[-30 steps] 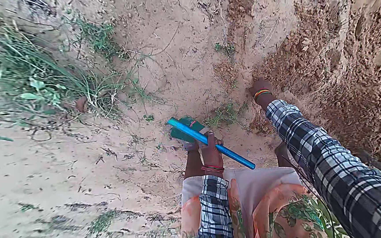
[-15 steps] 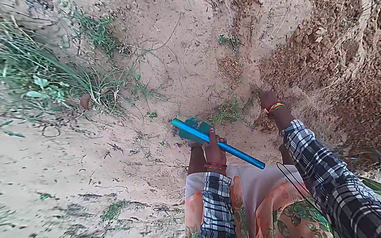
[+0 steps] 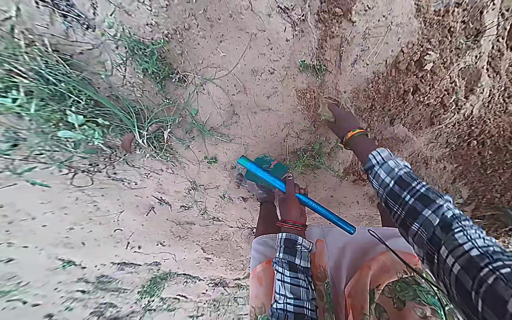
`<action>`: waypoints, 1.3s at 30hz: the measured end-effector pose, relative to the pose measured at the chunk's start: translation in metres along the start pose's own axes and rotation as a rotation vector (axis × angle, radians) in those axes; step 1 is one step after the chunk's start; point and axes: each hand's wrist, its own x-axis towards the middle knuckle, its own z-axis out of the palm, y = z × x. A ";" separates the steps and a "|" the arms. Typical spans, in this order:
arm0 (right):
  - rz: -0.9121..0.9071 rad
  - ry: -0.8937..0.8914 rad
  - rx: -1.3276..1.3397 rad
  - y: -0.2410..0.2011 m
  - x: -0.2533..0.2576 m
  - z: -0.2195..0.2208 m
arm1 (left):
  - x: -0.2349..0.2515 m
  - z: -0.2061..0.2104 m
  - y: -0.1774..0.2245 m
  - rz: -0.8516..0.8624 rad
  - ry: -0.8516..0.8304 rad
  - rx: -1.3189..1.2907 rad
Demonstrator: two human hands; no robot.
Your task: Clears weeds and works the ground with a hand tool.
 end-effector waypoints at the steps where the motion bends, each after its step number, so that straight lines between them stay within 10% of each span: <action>1: 0.019 -0.068 -0.139 -0.004 0.016 0.008 | 0.000 -0.001 0.001 -0.007 -0.002 -0.001; 12: -0.029 0.361 -0.085 -0.051 0.032 -0.058 | 0.001 -0.008 0.009 -0.040 -0.014 -0.098; 23: -0.290 0.349 -0.344 -0.067 0.100 -0.038 | -0.005 -0.011 0.006 -0.038 -0.022 -0.066; 30: -0.373 -0.003 -0.437 -0.064 0.115 -0.058 | -0.005 -0.008 -0.006 -0.038 0.001 -0.003; 39: -0.144 0.146 0.187 -0.040 0.095 -0.077 | -0.005 -0.008 -0.011 -0.028 0.001 0.012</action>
